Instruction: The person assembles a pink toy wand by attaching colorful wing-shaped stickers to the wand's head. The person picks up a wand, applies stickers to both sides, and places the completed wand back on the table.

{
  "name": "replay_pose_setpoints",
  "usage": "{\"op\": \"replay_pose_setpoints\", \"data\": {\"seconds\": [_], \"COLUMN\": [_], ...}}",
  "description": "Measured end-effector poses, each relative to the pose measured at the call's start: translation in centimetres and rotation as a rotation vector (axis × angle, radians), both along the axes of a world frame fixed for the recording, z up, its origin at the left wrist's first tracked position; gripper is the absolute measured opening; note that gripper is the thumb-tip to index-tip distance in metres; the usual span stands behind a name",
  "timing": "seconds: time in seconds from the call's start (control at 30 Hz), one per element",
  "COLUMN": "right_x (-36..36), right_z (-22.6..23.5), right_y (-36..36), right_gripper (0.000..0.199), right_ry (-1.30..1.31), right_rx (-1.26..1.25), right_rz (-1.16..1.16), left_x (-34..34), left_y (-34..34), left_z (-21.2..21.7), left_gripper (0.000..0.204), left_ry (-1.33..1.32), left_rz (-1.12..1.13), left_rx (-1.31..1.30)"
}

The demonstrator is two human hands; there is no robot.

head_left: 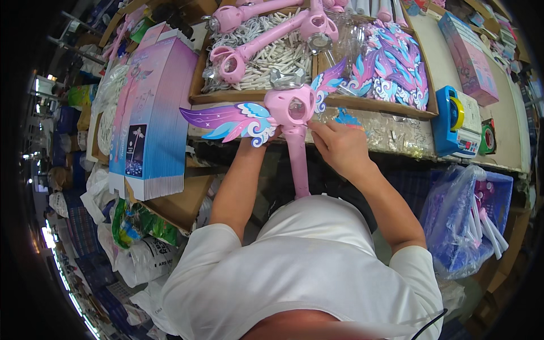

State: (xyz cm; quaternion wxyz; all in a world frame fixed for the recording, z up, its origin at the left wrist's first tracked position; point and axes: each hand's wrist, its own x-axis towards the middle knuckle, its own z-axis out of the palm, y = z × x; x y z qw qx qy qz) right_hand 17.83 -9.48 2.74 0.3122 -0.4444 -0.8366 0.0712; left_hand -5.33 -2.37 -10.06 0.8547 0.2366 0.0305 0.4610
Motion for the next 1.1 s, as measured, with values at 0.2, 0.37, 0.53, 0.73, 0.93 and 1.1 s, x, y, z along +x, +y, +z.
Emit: {"op": "replay_pose_setpoints", "data": {"seconds": [0.2, 0.37, 0.53, 0.73, 0.93, 1.1], "right_x": [0.8, 1.5, 2.0, 2.3, 2.1, 1.8], "right_z": [0.0, 0.4, 0.1, 0.0, -0.3, -0.1], "right_y": [1.1, 2.0, 2.0, 2.2, 2.1, 2.0], "right_gripper": [0.011, 0.006, 0.007, 0.007, 0.014, 0.018], "right_ry": [-0.1, -0.012, -0.206, -0.211, -0.083, 0.001], "right_rx": [0.04, -0.157, 0.126, 0.115, 0.013, -0.093], "right_rz": [0.049, 0.092, 0.112, 0.145, 0.108, 0.073], "left_x": [0.5, 1.1, 1.3, 1.3, 1.3, 1.5], "left_y": [-0.2, 0.0, 0.0, -0.1, -0.2, -0.1], "left_z": [0.0, 0.1, 0.0, 0.0, 0.2, 0.2], "left_gripper": [0.095, 0.095, 0.095, 0.095, 0.095, 0.095], "left_ry": [-0.007, -0.011, -0.017, -0.019, -0.009, -0.004], "left_rz": [-0.007, -0.019, -0.024, -0.025, -0.026, -0.028], "left_rx": [0.01, 0.018, 0.017, 0.016, 0.023, 0.021]}}
